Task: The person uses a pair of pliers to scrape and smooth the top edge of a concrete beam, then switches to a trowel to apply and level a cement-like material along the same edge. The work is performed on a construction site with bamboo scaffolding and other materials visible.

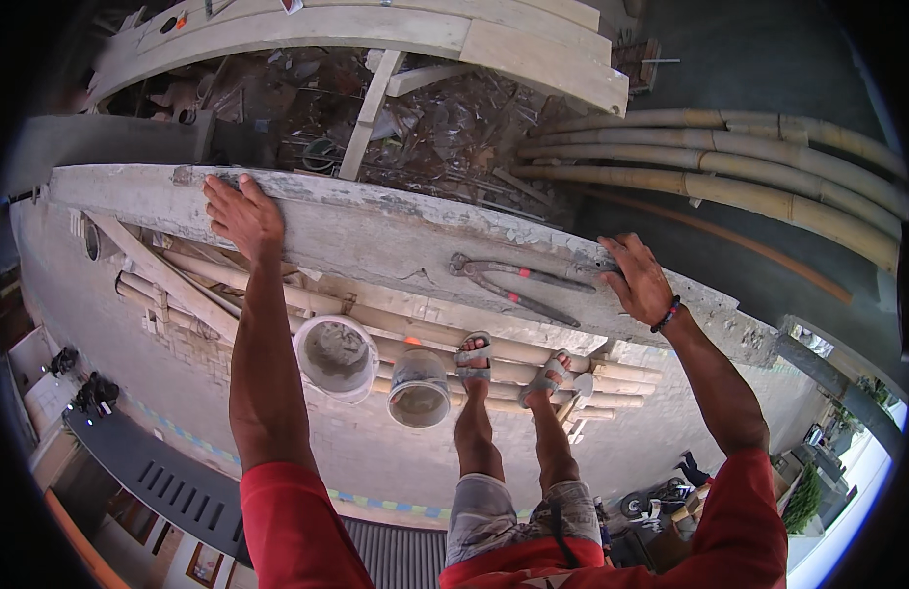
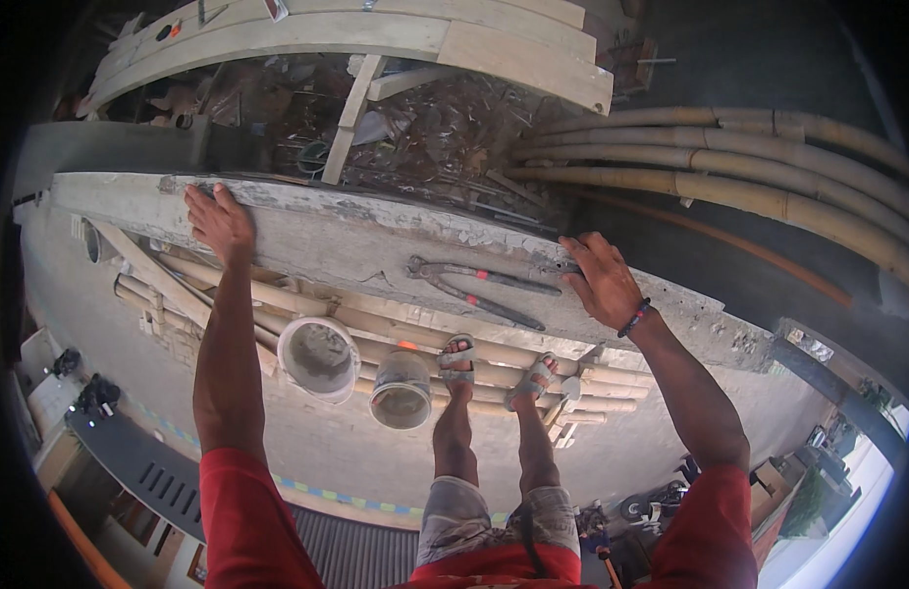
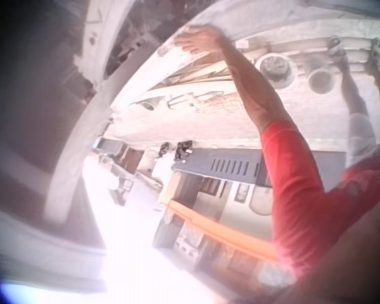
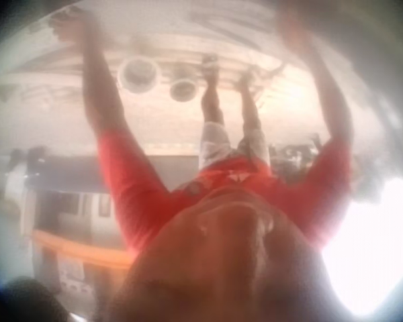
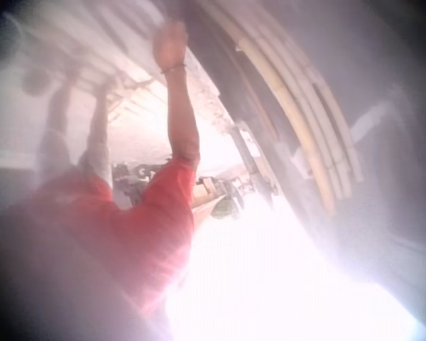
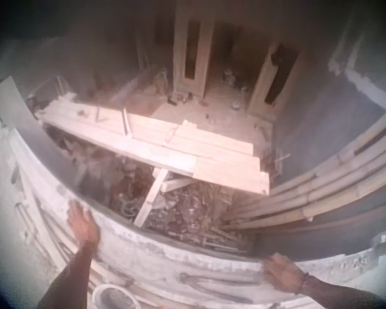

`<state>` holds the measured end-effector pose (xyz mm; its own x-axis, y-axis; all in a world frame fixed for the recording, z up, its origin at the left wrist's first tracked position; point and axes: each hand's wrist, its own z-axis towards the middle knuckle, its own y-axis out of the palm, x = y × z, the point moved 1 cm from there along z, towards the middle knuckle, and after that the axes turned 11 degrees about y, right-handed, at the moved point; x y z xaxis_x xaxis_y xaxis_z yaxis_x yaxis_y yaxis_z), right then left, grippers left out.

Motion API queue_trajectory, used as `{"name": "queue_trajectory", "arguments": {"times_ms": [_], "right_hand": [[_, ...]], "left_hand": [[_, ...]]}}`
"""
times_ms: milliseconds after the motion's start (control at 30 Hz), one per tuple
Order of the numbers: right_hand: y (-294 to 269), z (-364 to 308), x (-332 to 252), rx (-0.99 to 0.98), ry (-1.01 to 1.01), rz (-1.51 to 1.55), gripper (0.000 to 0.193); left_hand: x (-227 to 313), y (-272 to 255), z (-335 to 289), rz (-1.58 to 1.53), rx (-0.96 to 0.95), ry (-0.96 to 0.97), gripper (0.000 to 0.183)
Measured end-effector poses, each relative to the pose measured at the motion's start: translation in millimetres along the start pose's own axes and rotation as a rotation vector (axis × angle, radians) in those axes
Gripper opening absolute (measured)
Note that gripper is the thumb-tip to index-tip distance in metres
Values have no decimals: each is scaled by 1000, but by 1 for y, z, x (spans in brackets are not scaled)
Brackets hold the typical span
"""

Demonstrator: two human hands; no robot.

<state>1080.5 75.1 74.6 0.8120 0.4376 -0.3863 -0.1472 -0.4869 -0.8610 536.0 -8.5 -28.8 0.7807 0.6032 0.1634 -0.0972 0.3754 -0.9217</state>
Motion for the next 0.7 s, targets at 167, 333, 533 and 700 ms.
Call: {"name": "queue_trajectory", "arguments": {"times_ms": [167, 333, 533, 700], "right_hand": [[-30, 3, 13, 32, -21, -33, 52], [-54, -8, 30, 105, -3, 27, 51], [-76, -28, 66, 172, 218, -21, 53], [-135, -55, 106, 92, 210, -280, 47]], "left_hand": [[-4, -5, -1, -43, -5, -41, 72], [0, -1, 2, -45, -57, -55, 71], [0, -1, 4, 112, -145, -32, 68], [2, -4, 1, 146, -182, -47, 67]]}}
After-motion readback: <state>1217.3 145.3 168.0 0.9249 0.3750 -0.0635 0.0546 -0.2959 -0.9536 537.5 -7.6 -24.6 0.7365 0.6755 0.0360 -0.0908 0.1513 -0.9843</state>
